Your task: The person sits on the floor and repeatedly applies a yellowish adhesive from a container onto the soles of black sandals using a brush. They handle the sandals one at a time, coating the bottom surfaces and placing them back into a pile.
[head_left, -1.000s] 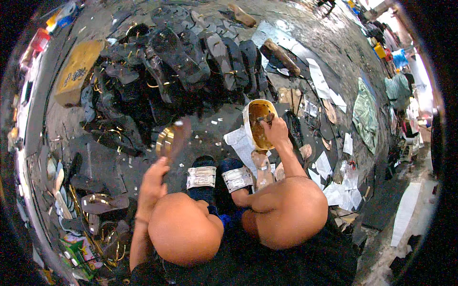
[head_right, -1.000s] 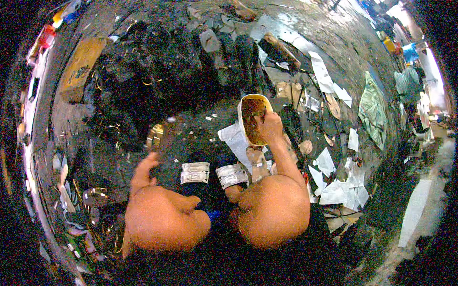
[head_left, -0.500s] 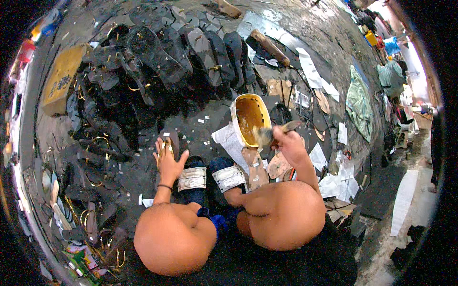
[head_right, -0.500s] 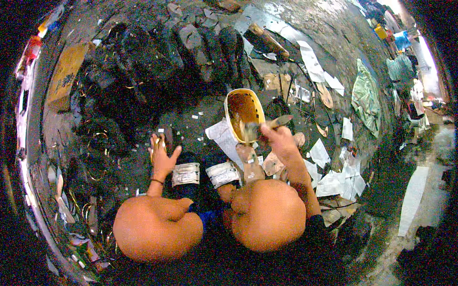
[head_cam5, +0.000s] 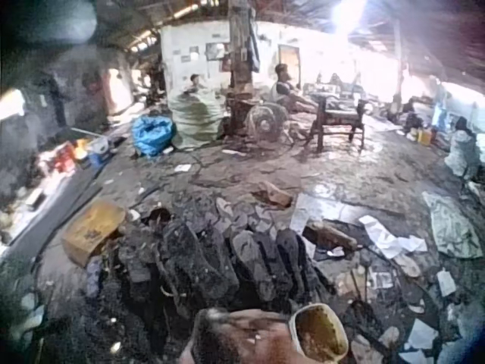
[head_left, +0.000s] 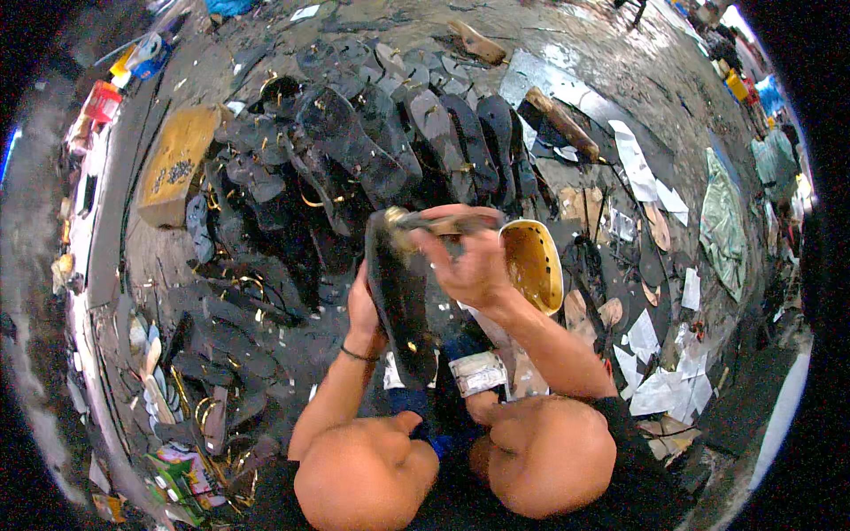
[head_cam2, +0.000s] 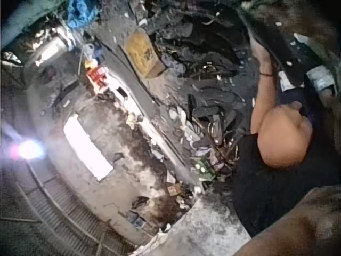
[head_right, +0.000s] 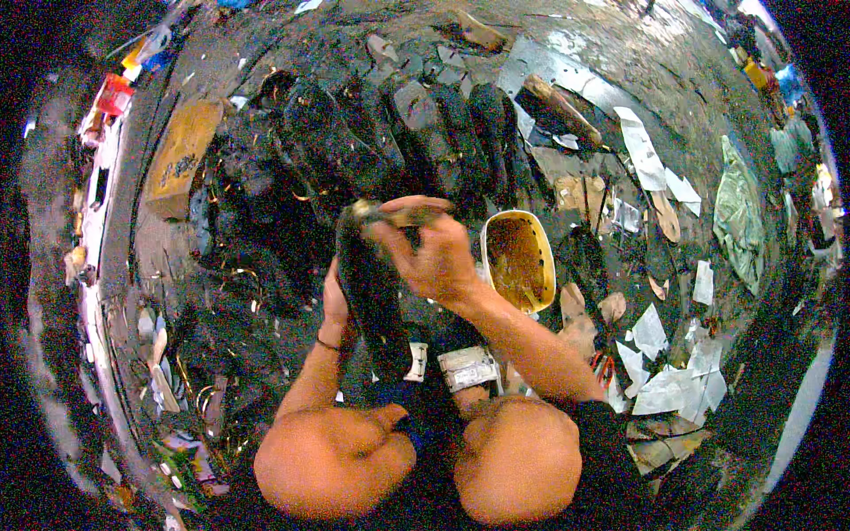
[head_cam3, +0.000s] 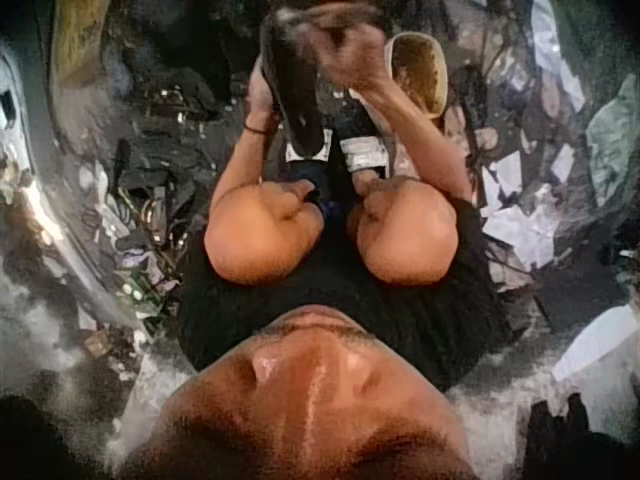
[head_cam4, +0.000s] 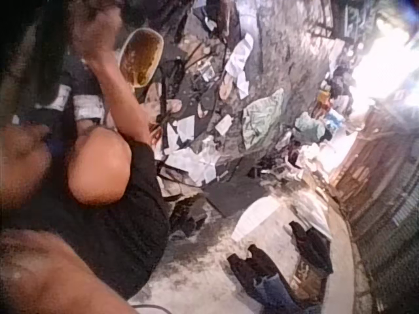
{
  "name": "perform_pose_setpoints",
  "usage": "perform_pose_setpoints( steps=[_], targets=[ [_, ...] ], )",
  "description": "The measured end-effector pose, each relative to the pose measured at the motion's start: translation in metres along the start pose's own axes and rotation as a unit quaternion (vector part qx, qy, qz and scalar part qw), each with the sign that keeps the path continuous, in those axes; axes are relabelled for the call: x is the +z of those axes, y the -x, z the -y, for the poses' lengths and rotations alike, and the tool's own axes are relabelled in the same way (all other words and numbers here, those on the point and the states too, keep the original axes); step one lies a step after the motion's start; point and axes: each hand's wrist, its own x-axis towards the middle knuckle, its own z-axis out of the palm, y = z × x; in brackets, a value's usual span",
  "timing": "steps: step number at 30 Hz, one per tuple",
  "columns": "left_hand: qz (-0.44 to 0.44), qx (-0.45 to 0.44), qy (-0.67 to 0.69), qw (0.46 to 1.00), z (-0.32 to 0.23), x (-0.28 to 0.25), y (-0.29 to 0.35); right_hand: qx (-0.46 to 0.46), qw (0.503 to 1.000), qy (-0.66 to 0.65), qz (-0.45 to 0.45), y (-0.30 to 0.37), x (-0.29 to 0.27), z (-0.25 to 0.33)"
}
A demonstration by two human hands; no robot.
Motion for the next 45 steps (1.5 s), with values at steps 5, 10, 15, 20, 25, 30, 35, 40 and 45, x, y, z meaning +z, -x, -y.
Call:
perform_pose_setpoints(
  steps=[5,10,15,20,25,30,35,40,45],
  targets=[
    [-0.002,-0.009,0.038,0.999,0.004,0.016,0.004,-0.056,0.997,0.016,0.058,0.029,-0.017,0.002],
    [0.033,0.044,0.045,0.997,0.007,0.028,0.01,-0.038,0.999,0.008,-0.032,0.005,-0.017,-0.001],
    [-0.045,0.145,-0.017,0.988,0.015,0.045,0.014,-0.042,0.995,-0.018,-0.089,0.0,-0.014,0.016],
    [-0.026,0.258,-0.131,0.957,0.013,0.01,-0.004,0.303,0.876,-0.369,-0.069,0.038,0.006,-0.007],
    [-0.04,-0.186,-0.03,0.981,0.011,-0.019,0.083,0.368,0.799,-0.47,-0.071,0.016,-0.044,-0.002],
    [0.026,-0.147,0.039,0.988,0.021,-0.023,0.076,0.37,0.845,-0.385,-0.03,0.021,-0.021,-0.019],
    [-0.033,0.062,0.023,0.997,-0.029,0.028,0.01,-0.029,0.999,0.021,0.028,0.037,0.015,0.001],
    [0.034,0.026,0.066,0.997,-0.031,0.033,0.002,0.089,0.996,-0.029,0.008,0.008,-0.008,-0.015],
    [0.07,0.006,0.107,0.992,-0.026,0.05,0.002,0.128,0.971,-0.193,0.055,-0.005,-0.004,0.035]
  ],
)
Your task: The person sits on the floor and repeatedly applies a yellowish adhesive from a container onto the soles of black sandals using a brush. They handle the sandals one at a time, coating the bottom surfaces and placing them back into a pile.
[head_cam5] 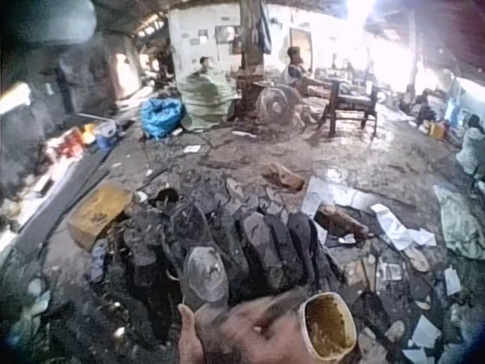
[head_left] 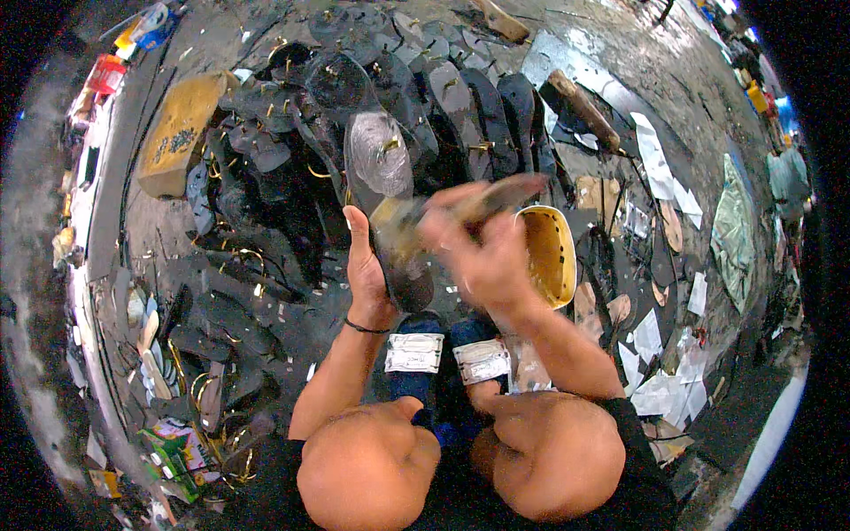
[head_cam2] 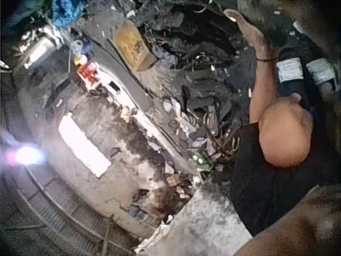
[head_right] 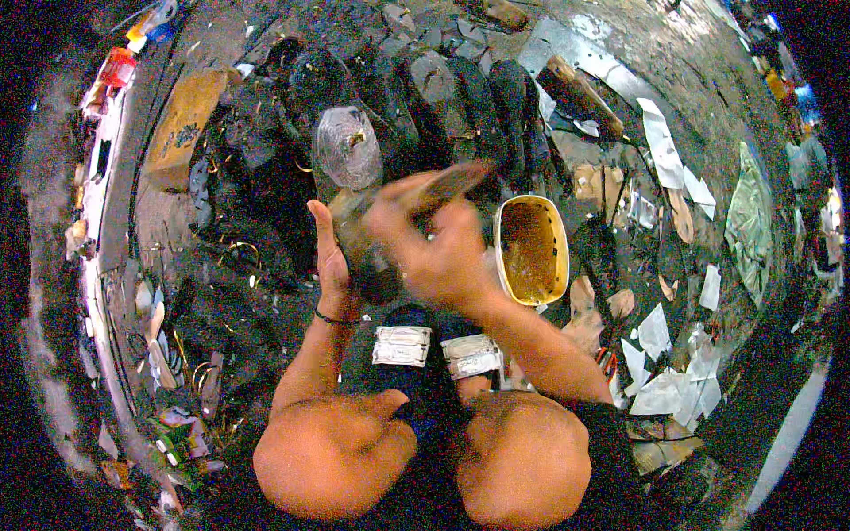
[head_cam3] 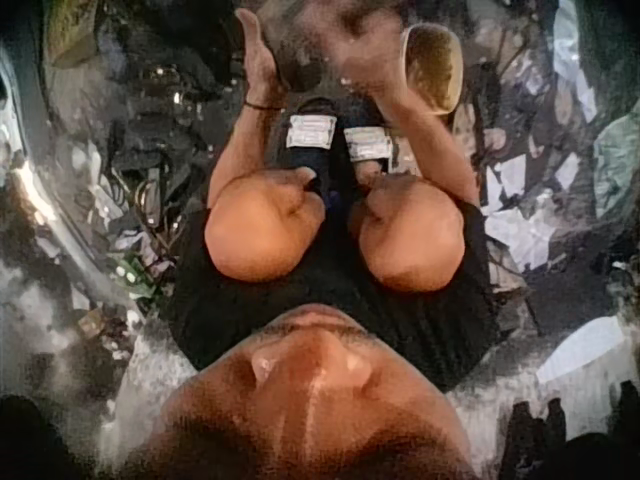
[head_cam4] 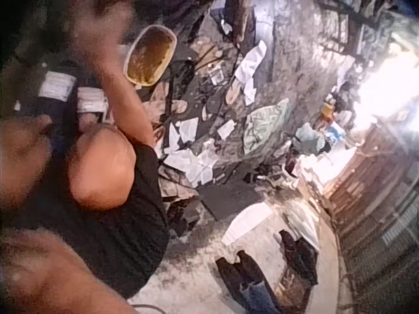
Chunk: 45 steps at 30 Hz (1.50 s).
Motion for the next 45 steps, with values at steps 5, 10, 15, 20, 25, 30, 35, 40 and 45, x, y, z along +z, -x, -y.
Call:
perform_pose_setpoints(
  steps=[5,10,15,20,25,30,35,40,45],
  targets=[
    [-0.043,0.052,0.005,0.998,-0.013,-0.028,-0.01,-0.033,0.992,0.123,0.004,0.03,0.003,-0.026],
    [-0.054,0.061,-0.014,0.997,-0.019,-0.016,-0.007,0.012,0.98,0.157,-0.122,0.001,-0.03,-0.043],
    [0.093,-0.13,0.176,0.971,-0.001,-0.063,-0.021,-0.121,0.984,0.057,0.116,0.037,0.026,-0.008],
    [0.019,-0.044,0.019,0.999,0.002,-0.037,-0.011,-0.147,0.971,0.189,-0.024,0.002,-0.006,-0.029],
    [-0.086,0.088,-0.029,0.992,0.01,0.007,-0.004,-0.057,0.986,0.15,-0.033,0.015,0.002,-0.02],
    [-0.086,0.089,-0.057,0.991,0.001,-0.011,-0.012,-0.082,0.98,0.172,-0.05,0.025,0.005,-0.02],
    [-0.116,0.099,-0.01,0.988,-0.01,-0.024,-0.008,-0.089,0.963,0.256,-0.014,0.026,-0.013,-0.034],
    [-0.195,0.404,-0.466,0.763,0.024,-0.075,-0.006,-0.022,0.985,0.145,0.087,0.04,0.024,-0.012],
    [-0.113,0.166,0.034,0.979,-0.04,-0.086,0.063,0.085,0.995,0.004,0.053,0.048,0.013,0.011]
  ],
)
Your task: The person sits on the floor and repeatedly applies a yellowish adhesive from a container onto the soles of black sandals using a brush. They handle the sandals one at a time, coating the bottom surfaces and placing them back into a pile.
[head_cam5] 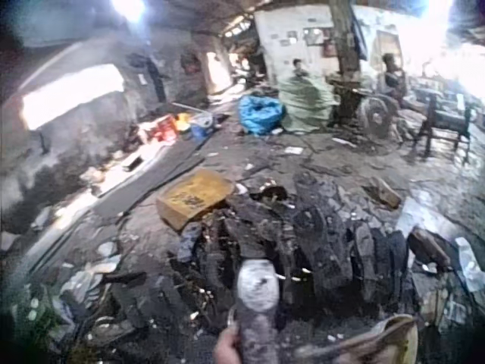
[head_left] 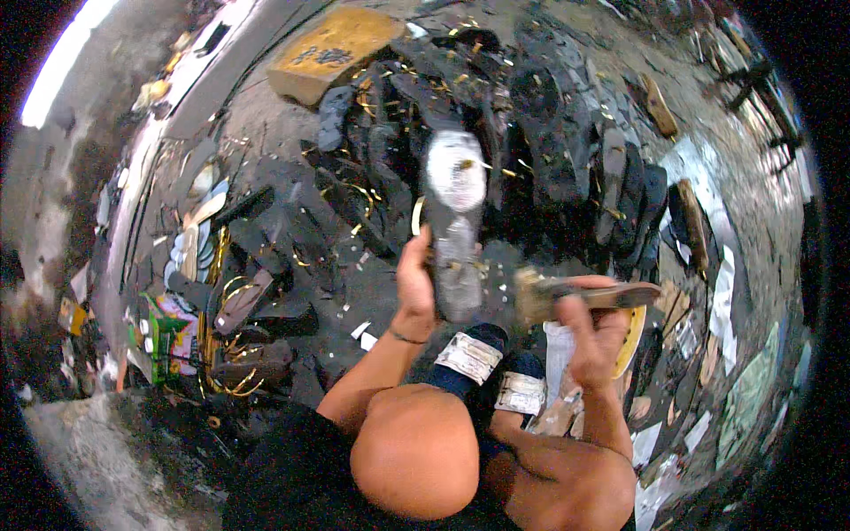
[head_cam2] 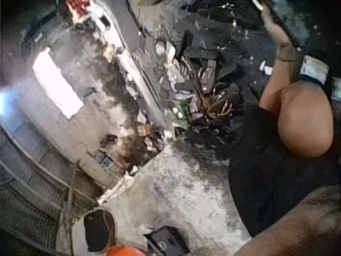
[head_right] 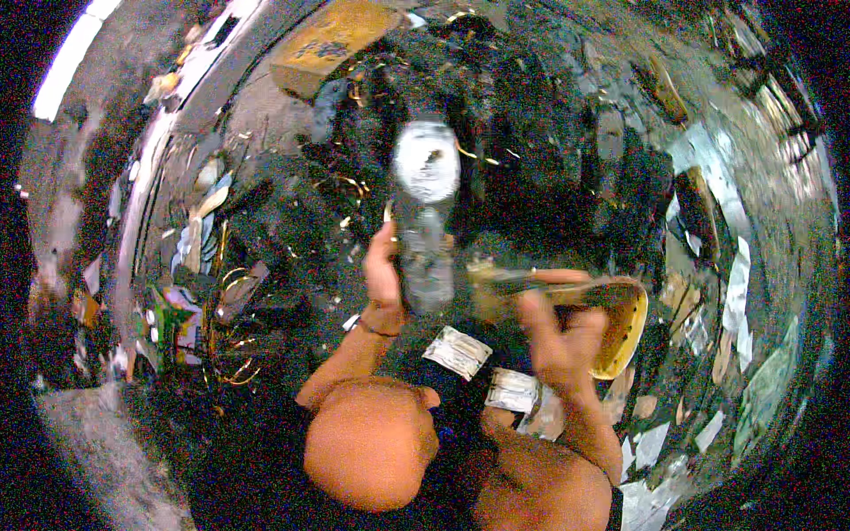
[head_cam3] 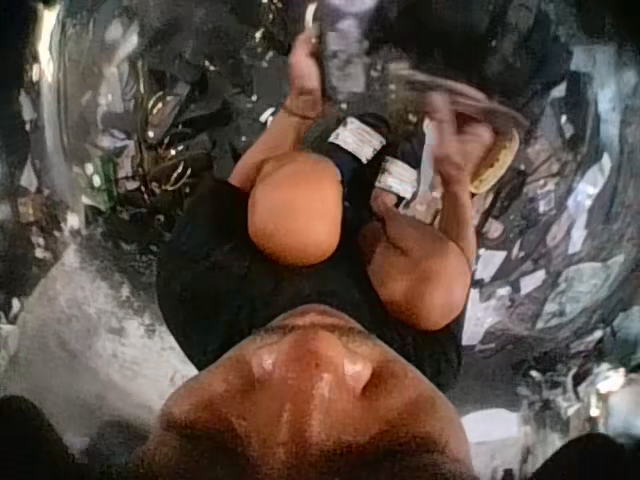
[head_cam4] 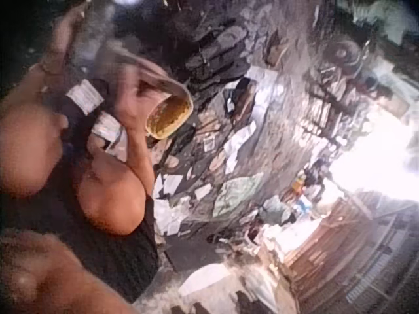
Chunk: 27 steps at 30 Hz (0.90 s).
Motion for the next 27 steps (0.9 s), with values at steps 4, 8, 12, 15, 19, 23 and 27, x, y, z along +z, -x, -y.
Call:
perform_pose_setpoints(
  steps=[4,8,12,15,19,23,27],
  targets=[
    [-0.073,0.069,0.064,0.993,-0.063,-0.066,0.0,-0.008,0.995,0.04,-0.086,-0.006,-0.036,-0.032],
    [-0.091,0.12,0.108,0.983,-0.115,-0.09,-0.065,0.069,0.994,0.043,-0.071,0.008,-0.049,-0.061],
    [-0.393,0.409,-0.326,0.756,-0.152,-0.197,-0.095,0.0,0.993,0.028,-0.117,0.002,-0.056,-0.089],
    [-0.563,0.223,-0.665,0.437,-0.134,-0.257,-0.036,-0.022,0.926,0.292,-0.236,0.005,-0.117,-0.099],
    [-0.407,0.21,-0.576,0.677,-0.126,-0.25,0.025,0.09,0.756,0.612,-0.215,0.005,-0.153,-0.129],
    [-0.242,0.228,-0.526,0.783,-0.073,-0.134,0.094,-0.066,0.766,0.564,-0.302,0.019,-0.173,-0.136],
    [-0.099,0.166,-0.756,0.625,0.001,-0.124,0.11,0.111,0.762,0.618,-0.159,0.056,-0.19,-0.107]
  ],
)
